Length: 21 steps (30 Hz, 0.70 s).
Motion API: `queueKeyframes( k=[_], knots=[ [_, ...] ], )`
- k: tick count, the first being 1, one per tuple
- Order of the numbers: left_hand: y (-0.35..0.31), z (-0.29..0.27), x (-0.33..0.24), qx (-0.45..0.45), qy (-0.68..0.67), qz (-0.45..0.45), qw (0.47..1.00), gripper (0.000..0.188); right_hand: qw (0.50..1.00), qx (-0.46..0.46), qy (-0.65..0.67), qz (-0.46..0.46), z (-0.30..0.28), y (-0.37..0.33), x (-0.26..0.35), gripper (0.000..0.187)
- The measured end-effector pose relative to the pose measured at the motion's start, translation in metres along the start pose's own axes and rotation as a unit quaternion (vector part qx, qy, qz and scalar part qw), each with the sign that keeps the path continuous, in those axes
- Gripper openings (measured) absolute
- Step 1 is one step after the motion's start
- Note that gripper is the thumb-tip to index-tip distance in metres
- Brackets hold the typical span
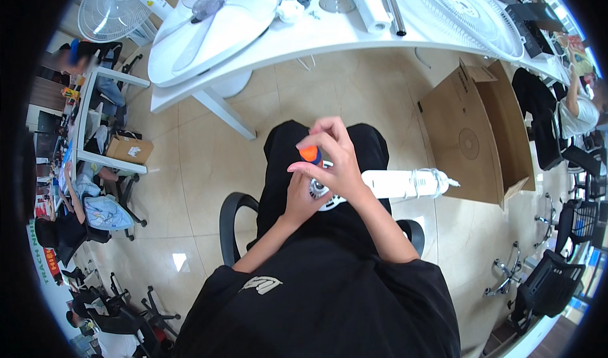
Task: The person disassembles a fan by removing the front grille, fan blade, and rear grille, then unscrews the motor housing using a screwdriver.
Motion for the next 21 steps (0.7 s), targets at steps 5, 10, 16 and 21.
queueKeyframes(
  k=[5, 10, 16, 21],
  knots=[
    [-0.001, 0.002, 0.000, 0.000, 0.001, 0.013, 1.000, 0.066, 0.996, 0.029, 0.061, 0.066, 0.004, -0.010, -0.018, 0.027],
    [-0.004, 0.000, -0.006, -0.009, 0.012, 0.028, 0.999, 0.066, 0.978, 0.051, 0.165, 0.118, 0.015, -0.023, -0.026, 0.024],
    [-0.003, 0.004, 0.001, -0.002, 0.023, 0.016, 1.000, 0.066, 0.996, 0.030, 0.042, 0.070, 0.005, -0.017, -0.017, 0.022],
    [-0.003, 0.005, 0.003, -0.004, 0.008, 0.028, 1.000, 0.071, 0.985, -0.001, 0.138, 0.105, 0.009, -0.018, -0.026, 0.022]
  ],
)
Point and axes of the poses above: each hand's wrist, its own y-axis towards the middle knuckle, its own z-axis out of the palm, x = y × z, the point moved 9 cm from there along y, towards the middle knuckle, and after that the axes turned 4 degrees about -z, right-handed, at the moved point
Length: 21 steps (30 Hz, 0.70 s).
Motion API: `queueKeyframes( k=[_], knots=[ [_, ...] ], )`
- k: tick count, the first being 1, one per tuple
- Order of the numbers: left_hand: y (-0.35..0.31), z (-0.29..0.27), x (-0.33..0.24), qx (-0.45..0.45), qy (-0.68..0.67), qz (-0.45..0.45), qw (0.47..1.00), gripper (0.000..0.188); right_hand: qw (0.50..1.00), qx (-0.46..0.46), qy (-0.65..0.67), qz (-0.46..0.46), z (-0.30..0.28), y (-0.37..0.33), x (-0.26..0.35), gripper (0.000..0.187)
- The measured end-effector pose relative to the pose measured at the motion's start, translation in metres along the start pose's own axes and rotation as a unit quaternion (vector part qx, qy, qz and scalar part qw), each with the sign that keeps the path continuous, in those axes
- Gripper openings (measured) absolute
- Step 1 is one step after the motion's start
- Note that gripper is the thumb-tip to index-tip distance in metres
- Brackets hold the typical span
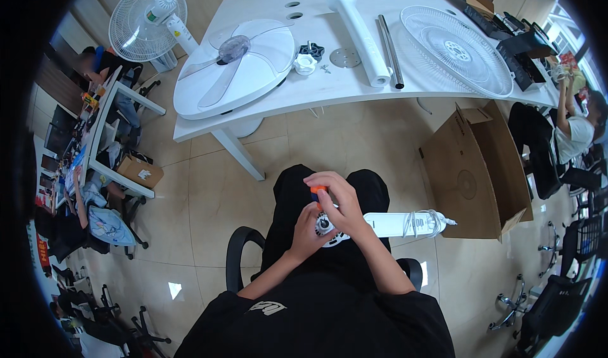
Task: The person disassembles a fan by removing the front grille, fan blade, and rear grille, then unscrews the motor housing using a screwdriver.
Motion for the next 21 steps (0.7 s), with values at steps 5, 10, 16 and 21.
queueKeyframes(
  k=[5, 10, 16, 21],
  knots=[
    [0.002, -0.003, -0.004, 0.002, 0.002, -0.011, 1.000, 0.065, 0.988, 0.038, -0.145, -0.043, 0.002, -0.003, 0.014, 0.017],
    [0.000, -0.001, -0.001, 0.001, -0.002, 0.005, 1.000, 0.069, 0.999, 0.029, 0.005, 0.011, 0.006, -0.003, -0.002, 0.022],
    [0.002, -0.002, -0.005, 0.011, -0.011, -0.013, 1.000, 0.065, 0.982, 0.083, -0.170, -0.023, 0.007, -0.007, 0.005, 0.022],
    [-0.002, 0.000, -0.001, -0.015, 0.005, 0.001, 1.000, 0.070, 0.999, 0.034, -0.012, 0.014, 0.002, -0.006, -0.008, 0.026]
  ],
)
Point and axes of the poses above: each hand's wrist, its own y-axis towards the middle knuckle, its own z-axis out of the palm, x = y × z, the point moved 9 cm from there along y, towards the middle knuckle, and after that the axes turned 4 degrees about -z, right-handed, at the moved point
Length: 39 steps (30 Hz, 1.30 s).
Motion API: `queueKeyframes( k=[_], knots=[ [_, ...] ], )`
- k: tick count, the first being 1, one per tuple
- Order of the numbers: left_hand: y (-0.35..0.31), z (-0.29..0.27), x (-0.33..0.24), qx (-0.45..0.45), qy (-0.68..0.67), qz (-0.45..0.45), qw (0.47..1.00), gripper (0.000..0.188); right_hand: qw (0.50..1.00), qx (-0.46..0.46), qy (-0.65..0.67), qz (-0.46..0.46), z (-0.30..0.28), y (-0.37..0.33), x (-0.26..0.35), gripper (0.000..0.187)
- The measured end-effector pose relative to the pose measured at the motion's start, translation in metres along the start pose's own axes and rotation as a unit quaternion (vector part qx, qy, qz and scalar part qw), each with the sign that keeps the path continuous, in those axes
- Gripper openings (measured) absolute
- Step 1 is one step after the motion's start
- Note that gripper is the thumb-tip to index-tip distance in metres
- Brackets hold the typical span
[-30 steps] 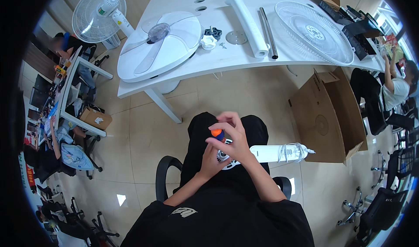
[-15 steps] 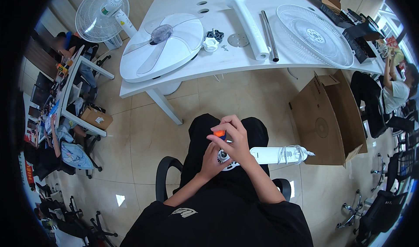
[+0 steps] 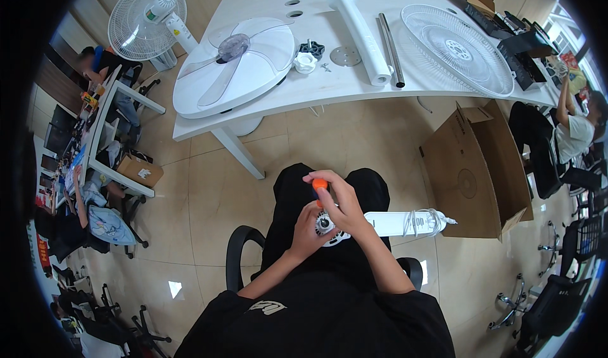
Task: The person disassembles a fan by removing the front grille, fan blade, and rear grille, then unscrews the motor housing using a screwdriver.
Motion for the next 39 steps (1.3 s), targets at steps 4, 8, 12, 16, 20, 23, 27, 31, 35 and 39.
queueKeyframes(
  k=[4, 8, 12, 16, 20, 23, 27, 31, 35, 39],
  knots=[
    [0.001, -0.001, 0.001, 0.006, -0.001, -0.016, 1.000, 0.068, 0.987, 0.000, -0.139, -0.084, -0.002, 0.003, 0.027, 0.026],
    [0.001, 0.001, 0.000, 0.012, 0.016, -0.011, 1.000, 0.067, 0.985, 0.059, -0.161, 0.010, 0.001, 0.000, 0.006, 0.025],
    [0.003, -0.001, -0.003, 0.009, 0.007, 0.003, 1.000, 0.067, 0.993, 0.016, 0.101, 0.066, 0.004, 0.003, -0.003, 0.024],
    [0.003, -0.001, -0.003, 0.022, -0.008, -0.022, 0.999, 0.067, 0.991, -0.016, -0.112, -0.077, -0.003, 0.000, 0.022, 0.028],
    [0.001, -0.001, -0.003, 0.006, 0.015, -0.002, 1.000, 0.067, 0.997, -0.004, -0.068, -0.026, -0.005, 0.000, 0.006, 0.030],
    [0.001, 0.000, -0.002, 0.005, 0.013, -0.004, 1.000, 0.068, 0.985, -0.049, 0.150, 0.067, -0.004, -0.001, -0.012, 0.025],
    [0.003, 0.001, -0.001, 0.032, -0.005, -0.045, 0.998, 0.069, 0.991, -0.018, -0.112, -0.069, -0.008, -0.007, 0.010, 0.036],
    [0.001, 0.000, 0.000, 0.010, 0.018, -0.013, 1.000, 0.069, 0.999, -0.029, 0.038, 0.016, -0.006, -0.006, -0.010, 0.038],
    [0.001, 0.000, 0.000, 0.004, 0.017, -0.009, 1.000, 0.069, 0.998, -0.014, 0.055, -0.015, -0.008, -0.001, 0.000, 0.037],
    [-0.001, 0.006, 0.007, 0.032, -0.002, -0.042, 0.999, 0.069, 0.993, 0.006, -0.097, -0.069, -0.007, -0.008, 0.000, 0.040]
  ],
)
Point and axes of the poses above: each hand's wrist, its own y-axis towards the middle knuckle, its own z-axis out of the palm, x = y × z, the point moved 9 cm from there along y, towards the middle knuckle, and after that the axes turned 4 degrees about -z, right-handed, at the moved point
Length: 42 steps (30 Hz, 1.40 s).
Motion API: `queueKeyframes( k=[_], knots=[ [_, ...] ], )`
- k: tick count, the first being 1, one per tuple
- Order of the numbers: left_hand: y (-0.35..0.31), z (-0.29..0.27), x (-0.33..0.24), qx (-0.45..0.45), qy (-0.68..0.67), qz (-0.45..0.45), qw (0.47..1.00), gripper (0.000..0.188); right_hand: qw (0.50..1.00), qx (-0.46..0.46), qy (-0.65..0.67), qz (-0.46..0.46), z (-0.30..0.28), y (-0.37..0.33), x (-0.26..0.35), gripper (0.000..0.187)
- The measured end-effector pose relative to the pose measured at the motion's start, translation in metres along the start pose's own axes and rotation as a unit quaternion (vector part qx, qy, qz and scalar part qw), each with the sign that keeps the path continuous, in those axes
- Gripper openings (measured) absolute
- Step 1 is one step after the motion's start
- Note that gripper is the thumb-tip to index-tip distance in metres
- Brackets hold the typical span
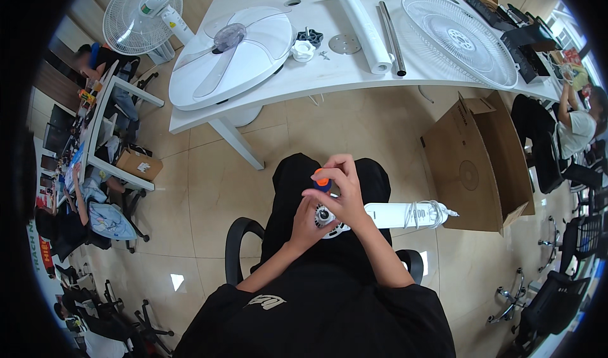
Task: The person disassembles a fan by removing the front grille, fan blade, and rear grille, then unscrews the motor housing using a screwdriver.
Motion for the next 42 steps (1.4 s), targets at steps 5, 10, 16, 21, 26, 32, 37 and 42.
queueKeyframes(
  k=[5, 10, 16, 21, 26, 32, 37, 42],
  knots=[
    [0.001, -0.009, -0.012, -0.033, 0.008, 0.037, 0.999, 0.069, 0.991, 0.011, 0.129, 0.041, 0.004, 0.003, -0.011, 0.039],
    [-0.004, -0.006, -0.007, -0.033, 0.007, 0.032, 0.999, 0.069, 0.998, 0.020, 0.059, 0.007, 0.005, 0.007, 0.013, 0.037],
    [-0.003, -0.008, -0.013, -0.027, 0.000, 0.015, 1.000, 0.070, 0.978, -0.057, 0.173, 0.106, 0.002, -0.001, -0.009, 0.036],
    [0.000, -0.012, -0.009, -0.029, -0.010, 0.006, 1.000, 0.075, 0.999, -0.029, -0.039, -0.002, -0.011, 0.017, 0.019, 0.032],
    [0.002, -0.011, -0.012, -0.031, -0.008, -0.001, 0.999, 0.070, 0.992, -0.050, 0.065, 0.091, -0.010, 0.012, 0.000, 0.030],
    [0.000, -0.013, -0.012, -0.034, -0.008, -0.010, 0.999, 0.072, 0.995, -0.042, -0.085, 0.031, -0.016, 0.020, 0.024, 0.035],
    [0.000, -0.013, -0.015, -0.031, -0.013, 0.001, 0.999, 0.073, 0.983, -0.053, 0.093, 0.147, -0.010, 0.006, -0.011, 0.034],
    [0.000, -0.013, -0.013, -0.023, -0.021, -0.014, 0.999, 0.074, 0.989, -0.039, 0.061, 0.127, -0.015, 0.009, -0.005, 0.037]
  ],
)
Point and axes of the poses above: each hand's wrist, its own y-axis towards the middle knuckle, its own z-axis out of the palm, x = y × z, the point moved 9 cm from there along y, towards the middle knuckle, and after that the axes turned 4 degrees about -z, right-handed, at the moved point
